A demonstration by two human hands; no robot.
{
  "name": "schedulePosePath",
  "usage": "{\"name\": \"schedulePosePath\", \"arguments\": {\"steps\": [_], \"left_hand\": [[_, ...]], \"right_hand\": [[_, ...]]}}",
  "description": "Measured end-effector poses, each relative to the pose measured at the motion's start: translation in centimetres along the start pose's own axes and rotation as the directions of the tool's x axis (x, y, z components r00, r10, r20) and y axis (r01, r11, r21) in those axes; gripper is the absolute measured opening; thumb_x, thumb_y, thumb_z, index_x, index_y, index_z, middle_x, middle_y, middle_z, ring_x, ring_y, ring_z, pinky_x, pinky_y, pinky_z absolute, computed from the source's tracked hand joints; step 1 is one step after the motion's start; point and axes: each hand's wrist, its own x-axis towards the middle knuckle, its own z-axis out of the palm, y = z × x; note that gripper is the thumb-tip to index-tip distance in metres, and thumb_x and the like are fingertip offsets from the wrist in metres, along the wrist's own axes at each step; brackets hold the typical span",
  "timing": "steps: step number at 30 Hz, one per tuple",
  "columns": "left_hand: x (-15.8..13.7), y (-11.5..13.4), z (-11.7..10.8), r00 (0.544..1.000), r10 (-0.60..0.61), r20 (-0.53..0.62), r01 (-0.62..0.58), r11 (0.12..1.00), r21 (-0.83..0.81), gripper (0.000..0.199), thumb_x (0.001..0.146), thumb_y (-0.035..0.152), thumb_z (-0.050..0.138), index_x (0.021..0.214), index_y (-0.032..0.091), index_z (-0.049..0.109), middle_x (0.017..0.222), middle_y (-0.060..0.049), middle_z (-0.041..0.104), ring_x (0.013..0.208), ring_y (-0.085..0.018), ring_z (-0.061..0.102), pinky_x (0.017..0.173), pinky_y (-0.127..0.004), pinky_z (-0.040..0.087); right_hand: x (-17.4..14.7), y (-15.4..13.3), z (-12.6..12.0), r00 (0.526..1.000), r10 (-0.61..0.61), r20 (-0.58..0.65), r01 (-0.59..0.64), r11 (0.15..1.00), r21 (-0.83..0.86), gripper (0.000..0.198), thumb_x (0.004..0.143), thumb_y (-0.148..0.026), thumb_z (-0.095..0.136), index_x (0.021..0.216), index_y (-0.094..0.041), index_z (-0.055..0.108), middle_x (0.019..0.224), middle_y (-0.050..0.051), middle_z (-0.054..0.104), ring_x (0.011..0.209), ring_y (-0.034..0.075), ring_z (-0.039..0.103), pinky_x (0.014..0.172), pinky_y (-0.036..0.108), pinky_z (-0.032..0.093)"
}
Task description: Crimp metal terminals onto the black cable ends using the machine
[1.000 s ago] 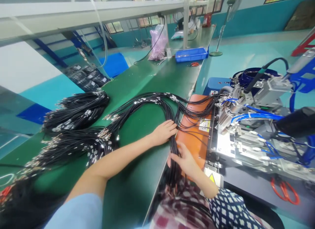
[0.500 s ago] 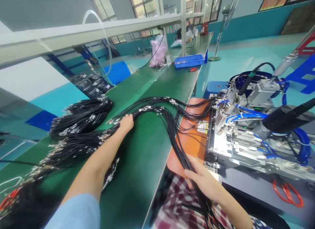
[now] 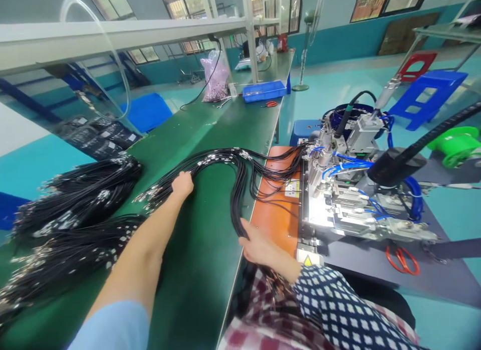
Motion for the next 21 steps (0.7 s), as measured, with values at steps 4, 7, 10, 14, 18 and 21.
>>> {"name": "schedulePosePath", "arguments": {"steps": [4, 7, 10, 14, 18, 21], "left_hand": [[-2.3, 4.5, -2.2, 0.969, 0.212, -0.129, -0.216, 0.976, -0.024, 0.038, 0.094, 0.035, 0.058, 0.126, 0.016, 0.054, 0.126, -0.011, 0.057, 0.108, -0.023, 0.06, 0.091, -0.045, 0.052], [-5.3, 9.8, -2.7, 0.825, 0.552, -0.121, -0.562, 0.825, -0.06, 0.027, 0.098, 0.023, 0.048, 0.123, 0.021, 0.058, 0.127, -0.006, 0.058, 0.118, -0.018, 0.053, 0.102, -0.034, 0.043], [-7.8, 14.7, -2.2, 0.685, 0.722, -0.099, -0.729, 0.68, -0.08, 0.043, 0.085, 0.018, 0.063, 0.127, 0.022, 0.055, 0.119, -0.009, 0.062, 0.117, -0.023, 0.053, 0.1, -0.036, 0.042], [-8.8, 17.5, -1.6, 0.635, 0.768, -0.084, -0.772, 0.629, -0.091, 0.031, 0.084, 0.008, 0.055, 0.114, 0.012, 0.061, 0.101, -0.014, 0.065, 0.1, -0.026, 0.06, 0.089, -0.038, 0.046], [-8.4, 17.6, -1.3, 0.613, 0.785, -0.094, -0.788, 0.599, -0.139, 0.019, 0.089, 0.014, 0.051, 0.102, 0.015, 0.065, 0.098, -0.011, 0.065, 0.099, -0.023, 0.061, 0.091, -0.035, 0.046], [-8.2, 17.8, -1.5, 0.61, 0.785, -0.108, -0.787, 0.585, -0.199, 0.017, 0.09, 0.015, 0.05, 0.097, 0.017, 0.066, 0.095, -0.007, 0.067, 0.095, -0.02, 0.063, 0.086, -0.031, 0.048]], "right_hand": [[1.5, -1.7, 1.0, 0.997, -0.014, 0.071, 0.029, 0.979, -0.202, 0.063, 0.09, -0.019, 0.045, 0.149, -0.004, 0.032, 0.129, 0.027, 0.058, 0.118, 0.034, 0.059, 0.096, 0.046, 0.047], [0.9, -1.2, 1.3, 0.998, -0.034, 0.046, 0.042, 0.979, -0.201, 0.068, 0.09, -0.019, 0.044, 0.152, 0.0, 0.022, 0.142, 0.029, 0.046, 0.132, 0.033, 0.047, 0.107, 0.046, 0.04], [-0.8, 0.3, 1.3, 0.997, -0.074, -0.018, 0.07, 0.98, -0.185, 0.079, 0.088, -0.021, 0.049, 0.154, -0.001, 0.01, 0.15, 0.028, 0.034, 0.138, 0.032, 0.04, 0.113, 0.045, 0.035], [-3.3, 2.5, 0.8, 0.983, -0.157, -0.098, 0.137, 0.973, -0.187, 0.074, 0.088, -0.015, 0.043, 0.155, -0.005, 0.011, 0.147, 0.024, 0.038, 0.134, 0.029, 0.044, 0.112, 0.045, 0.037], [-4.0, 3.1, 0.5, 0.968, -0.22, -0.123, 0.188, 0.955, -0.231, 0.072, 0.087, -0.008, 0.038, 0.154, -0.008, 0.014, 0.147, 0.022, 0.039, 0.136, 0.028, 0.042, 0.111, 0.046, 0.039], [-3.3, 2.8, 0.7, 0.956, -0.266, -0.121, 0.22, 0.927, -0.303, 0.072, 0.084, -0.004, 0.038, 0.153, -0.003, 0.016, 0.143, 0.025, 0.042, 0.132, 0.029, 0.045, 0.109, 0.045, 0.041]]}}
